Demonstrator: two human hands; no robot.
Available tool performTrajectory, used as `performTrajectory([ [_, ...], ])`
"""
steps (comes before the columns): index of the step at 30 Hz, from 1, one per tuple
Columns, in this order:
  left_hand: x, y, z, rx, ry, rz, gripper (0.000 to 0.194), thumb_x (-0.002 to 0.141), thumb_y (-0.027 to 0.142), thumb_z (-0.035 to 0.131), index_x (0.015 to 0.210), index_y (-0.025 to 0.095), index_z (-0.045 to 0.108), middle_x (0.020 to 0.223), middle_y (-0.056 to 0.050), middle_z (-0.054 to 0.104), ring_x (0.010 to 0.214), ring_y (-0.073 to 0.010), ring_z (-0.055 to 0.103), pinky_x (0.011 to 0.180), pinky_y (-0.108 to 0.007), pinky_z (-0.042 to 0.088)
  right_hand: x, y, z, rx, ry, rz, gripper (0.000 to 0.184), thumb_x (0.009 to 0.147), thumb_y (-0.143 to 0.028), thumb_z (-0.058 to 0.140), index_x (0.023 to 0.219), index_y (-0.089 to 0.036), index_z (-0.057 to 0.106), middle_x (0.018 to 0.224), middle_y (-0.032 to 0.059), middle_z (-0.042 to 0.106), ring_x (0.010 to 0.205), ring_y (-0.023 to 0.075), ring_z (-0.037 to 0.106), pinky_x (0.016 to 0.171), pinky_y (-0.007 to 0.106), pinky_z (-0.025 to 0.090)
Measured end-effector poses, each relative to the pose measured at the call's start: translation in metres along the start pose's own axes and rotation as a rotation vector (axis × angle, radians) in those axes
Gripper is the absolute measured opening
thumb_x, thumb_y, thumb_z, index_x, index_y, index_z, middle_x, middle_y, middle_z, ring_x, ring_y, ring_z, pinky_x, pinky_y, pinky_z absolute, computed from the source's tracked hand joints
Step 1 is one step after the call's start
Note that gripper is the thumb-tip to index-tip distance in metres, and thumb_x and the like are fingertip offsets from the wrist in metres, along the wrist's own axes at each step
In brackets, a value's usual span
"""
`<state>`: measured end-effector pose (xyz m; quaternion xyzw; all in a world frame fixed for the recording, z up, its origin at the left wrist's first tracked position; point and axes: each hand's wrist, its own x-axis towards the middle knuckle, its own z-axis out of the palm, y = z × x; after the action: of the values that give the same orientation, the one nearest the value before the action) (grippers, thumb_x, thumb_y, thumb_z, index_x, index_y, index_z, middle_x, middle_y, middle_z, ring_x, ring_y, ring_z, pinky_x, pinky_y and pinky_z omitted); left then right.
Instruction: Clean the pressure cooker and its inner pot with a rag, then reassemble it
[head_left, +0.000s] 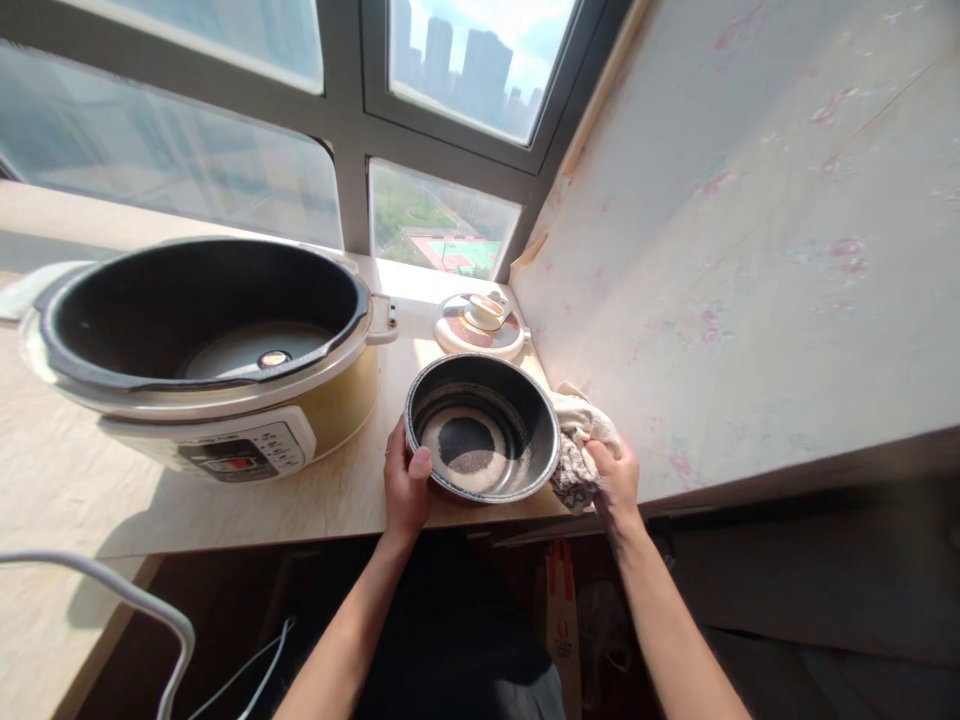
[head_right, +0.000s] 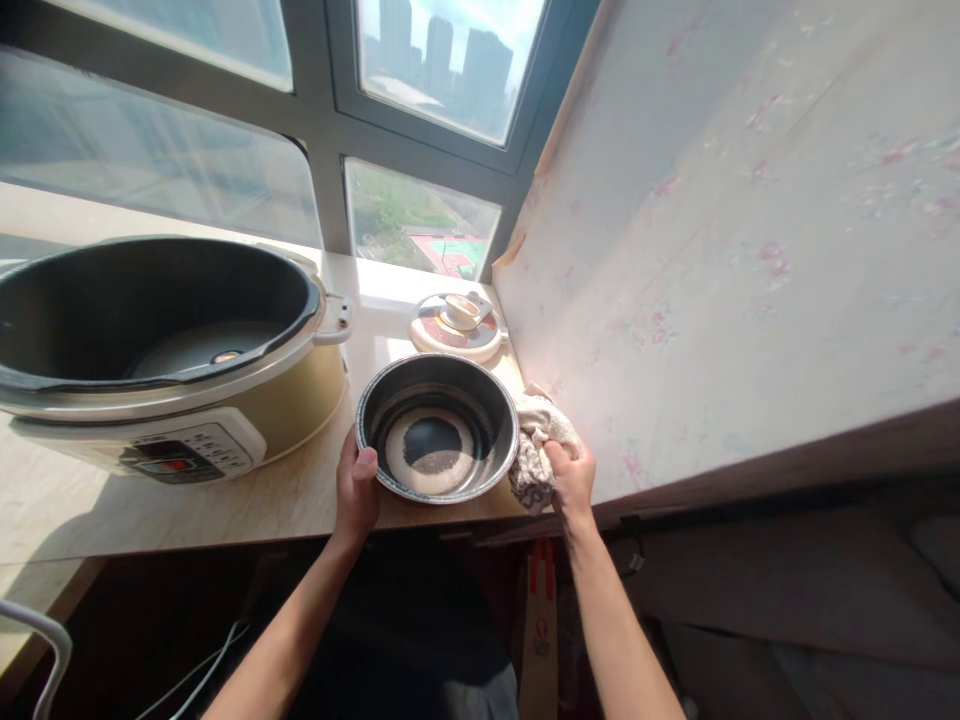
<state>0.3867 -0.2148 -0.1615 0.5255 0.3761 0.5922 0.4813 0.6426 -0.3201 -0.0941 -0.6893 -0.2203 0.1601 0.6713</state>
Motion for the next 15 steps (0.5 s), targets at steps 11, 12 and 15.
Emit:
performTrajectory([
  [11,-0.003,-0.003,0.002,0.030,0.019,0.018,0.073,0.093,0.071,0.050,0.142,0.019,0.061,0.142,-0.016,0.062,0.133,-0.0379,0.057,0.113,-0.052,0.043,-0.005,-0.100,0.027,0.062,-0.179,-0.168,0.023,0.061,-0.027,0.074,0.081,-0.018,0.065,0.062,-0.0056,0.057,0.050,0.0094,0.046,0.047,0.022,0.039],
  [12,-0.004,-0.003,0.003,0.032,0.022,0.016,0.074,0.093,0.072,0.050,0.142,0.018,0.061,0.143,-0.017,0.062,0.134,-0.0383,0.056,0.113,-0.053,0.043,-0.002,-0.102,0.036,0.013,-0.260,-0.141,0.023,0.062,-0.027,0.073,0.082,-0.018,0.066,0.063,-0.0053,0.058,0.052,0.0100,0.048,0.048,0.022,0.040],
  [15,-0.005,-0.004,0.002,0.038,0.021,0.013,0.075,0.092,0.072,0.050,0.143,0.017,0.061,0.144,-0.018,0.061,0.135,-0.0392,0.056,0.114,-0.054,0.042,0.010,-0.100,0.070,-0.161,-0.558,-0.009,0.024,0.062,-0.027,0.072,0.084,-0.017,0.069,0.068,-0.0034,0.064,0.058,0.0128,0.054,0.053,0.024,0.043],
])
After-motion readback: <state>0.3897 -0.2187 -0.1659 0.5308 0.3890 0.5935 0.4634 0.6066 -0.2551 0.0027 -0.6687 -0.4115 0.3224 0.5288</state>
